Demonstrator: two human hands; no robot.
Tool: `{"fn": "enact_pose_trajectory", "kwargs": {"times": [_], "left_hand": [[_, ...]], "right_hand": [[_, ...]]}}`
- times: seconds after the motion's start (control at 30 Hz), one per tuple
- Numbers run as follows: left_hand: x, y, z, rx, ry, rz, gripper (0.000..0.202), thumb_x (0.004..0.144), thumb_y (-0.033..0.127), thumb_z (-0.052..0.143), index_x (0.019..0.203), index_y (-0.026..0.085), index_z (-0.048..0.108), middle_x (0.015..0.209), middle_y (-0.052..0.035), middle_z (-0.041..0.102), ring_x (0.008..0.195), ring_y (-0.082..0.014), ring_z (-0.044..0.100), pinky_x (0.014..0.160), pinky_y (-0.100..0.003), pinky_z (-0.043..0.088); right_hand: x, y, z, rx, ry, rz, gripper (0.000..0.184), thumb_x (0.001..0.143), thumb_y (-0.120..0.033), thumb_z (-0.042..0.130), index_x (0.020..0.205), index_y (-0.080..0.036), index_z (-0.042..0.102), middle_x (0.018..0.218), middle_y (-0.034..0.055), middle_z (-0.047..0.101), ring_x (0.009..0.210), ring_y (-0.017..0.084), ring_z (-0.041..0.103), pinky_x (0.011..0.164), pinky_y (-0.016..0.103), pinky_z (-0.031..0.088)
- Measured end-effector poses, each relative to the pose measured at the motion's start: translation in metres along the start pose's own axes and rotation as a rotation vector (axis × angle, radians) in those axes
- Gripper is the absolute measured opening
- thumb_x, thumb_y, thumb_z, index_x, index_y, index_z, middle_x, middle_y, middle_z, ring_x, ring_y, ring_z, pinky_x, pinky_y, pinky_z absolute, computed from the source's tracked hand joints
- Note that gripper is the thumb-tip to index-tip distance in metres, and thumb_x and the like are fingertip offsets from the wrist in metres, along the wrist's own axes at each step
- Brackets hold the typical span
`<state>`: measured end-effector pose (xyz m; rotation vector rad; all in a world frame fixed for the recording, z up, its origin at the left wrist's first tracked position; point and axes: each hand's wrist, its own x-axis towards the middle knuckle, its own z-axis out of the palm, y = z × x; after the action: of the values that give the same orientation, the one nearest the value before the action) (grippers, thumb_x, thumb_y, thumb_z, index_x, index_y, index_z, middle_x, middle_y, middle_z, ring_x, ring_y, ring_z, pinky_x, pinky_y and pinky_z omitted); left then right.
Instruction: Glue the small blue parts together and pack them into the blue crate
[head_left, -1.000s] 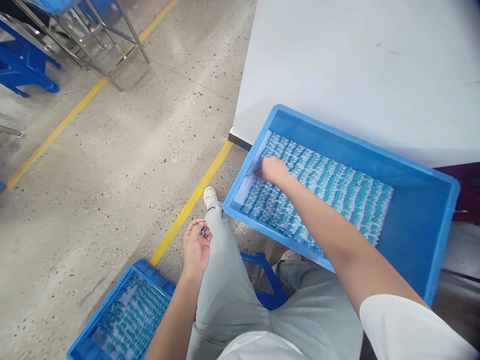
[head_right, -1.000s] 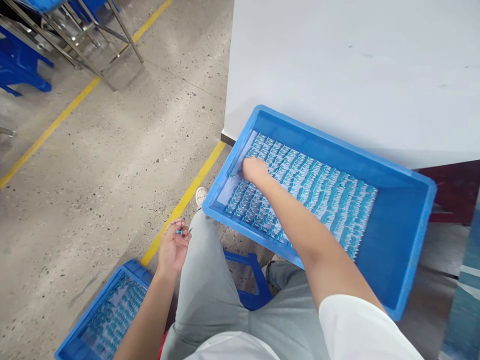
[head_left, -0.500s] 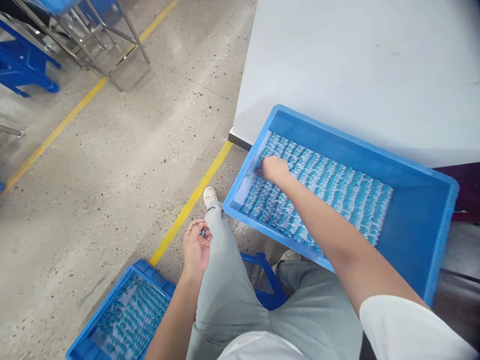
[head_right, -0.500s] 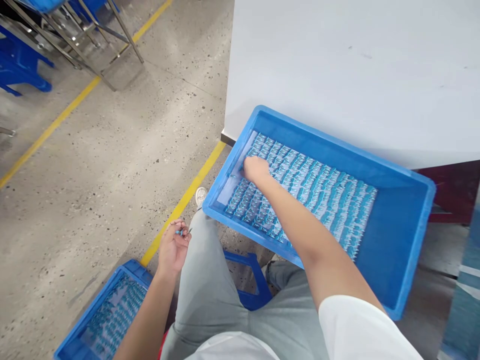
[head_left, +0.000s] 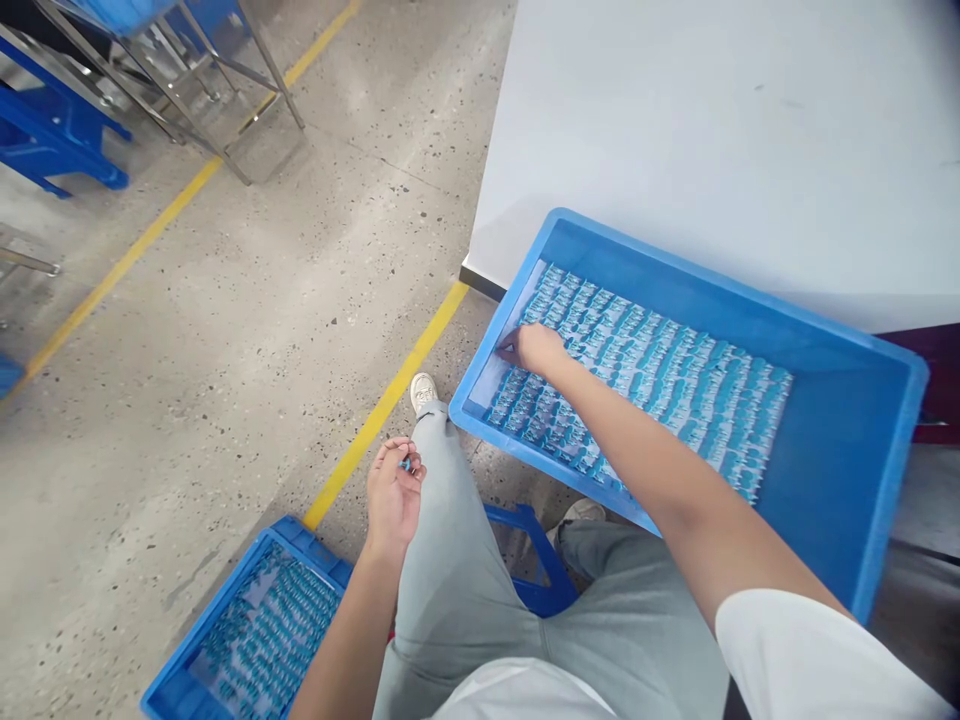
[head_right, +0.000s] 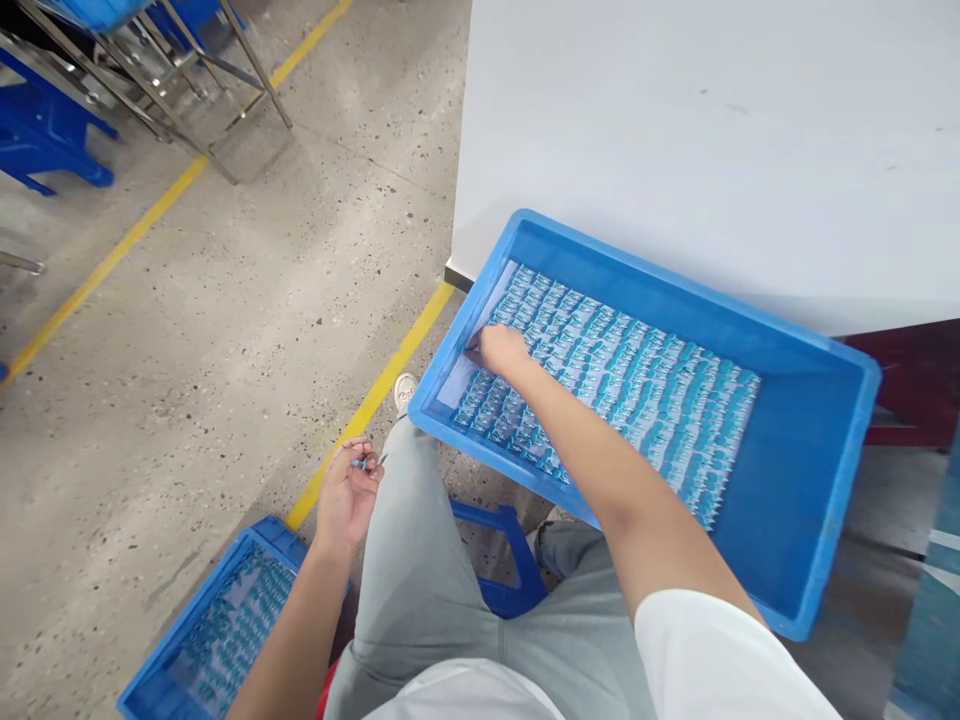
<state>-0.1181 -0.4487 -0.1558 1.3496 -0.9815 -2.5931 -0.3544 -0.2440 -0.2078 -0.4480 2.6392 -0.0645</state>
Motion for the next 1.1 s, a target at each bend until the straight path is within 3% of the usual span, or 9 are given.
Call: {"fn": "enact_pose_trajectory", "kwargs": {"times": [0.4, 0.67, 0.83, 1.0, 1.1], "left_hand": [[-0.001, -0.001, 0.003, 0.004, 0.016, -0.005, 0.022, 0.064, 0.019, 0.077, 0.081, 0.018, 0.062, 0.076, 0.0032, 0.056, 0.058, -0.005, 0.048, 0.054, -0.019, 0.038], [0.0, -0.002, 0.002, 0.007, 0.025, 0.0, 0.022, 0.065, 0.019, 0.076, 0.082, 0.018, 0.062, 0.077, 0.0027, 0.056, 0.059, -0.0053, 0.048, 0.053, -0.019, 0.038], [-0.001, -0.001, 0.001, -0.002, 0.034, -0.003, 0.022, 0.065, 0.018, 0.076, 0.081, 0.018, 0.061, 0.076, 0.003, 0.056, 0.058, -0.0054, 0.048, 0.053, -0.02, 0.037], [0.0, 0.0, 0.0, 0.001, 0.03, 0.001, 0.022, 0.065, 0.019, 0.076, 0.081, 0.018, 0.062, 0.076, 0.0031, 0.056, 0.059, -0.0054, 0.048, 0.053, -0.02, 0.037], [0.0, -0.001, 0.001, -0.004, 0.029, 0.0, 0.022, 0.065, 0.018, 0.076, 0.081, 0.018, 0.061, 0.076, 0.003, 0.056, 0.059, -0.0052, 0.048, 0.053, -0.019, 0.038]], "right_hand": [[0.0, 0.014, -0.001, -0.01, 0.04, 0.089, 0.031, 0.085, -0.044, 0.061, 0.105, -0.026, 0.074, 0.101, 0.0118, 0.072, 0.097, 0.027, 0.067, 0.083, 0.034, 0.051], [0.002, 0.011, -0.005, -0.018, 0.037, 0.107, 0.029, 0.084, -0.038, 0.06, 0.104, -0.023, 0.075, 0.098, 0.0137, 0.072, 0.096, 0.029, 0.067, 0.082, 0.036, 0.051], [0.0, 0.023, -0.011, 0.038, 0.061, 0.113, 0.031, 0.081, -0.038, 0.061, 0.106, -0.025, 0.074, 0.099, 0.0098, 0.073, 0.097, 0.026, 0.066, 0.081, 0.032, 0.05], [-0.001, 0.043, -0.018, 0.126, 0.208, 0.204, 0.032, 0.084, -0.036, 0.053, 0.108, -0.027, 0.072, 0.097, 0.0055, 0.073, 0.097, 0.026, 0.065, 0.079, 0.032, 0.049], [-0.001, 0.046, -0.019, 0.114, 0.188, 0.175, 0.031, 0.085, -0.039, 0.053, 0.107, -0.028, 0.073, 0.096, 0.0052, 0.073, 0.097, 0.026, 0.065, 0.08, 0.033, 0.049]]}}
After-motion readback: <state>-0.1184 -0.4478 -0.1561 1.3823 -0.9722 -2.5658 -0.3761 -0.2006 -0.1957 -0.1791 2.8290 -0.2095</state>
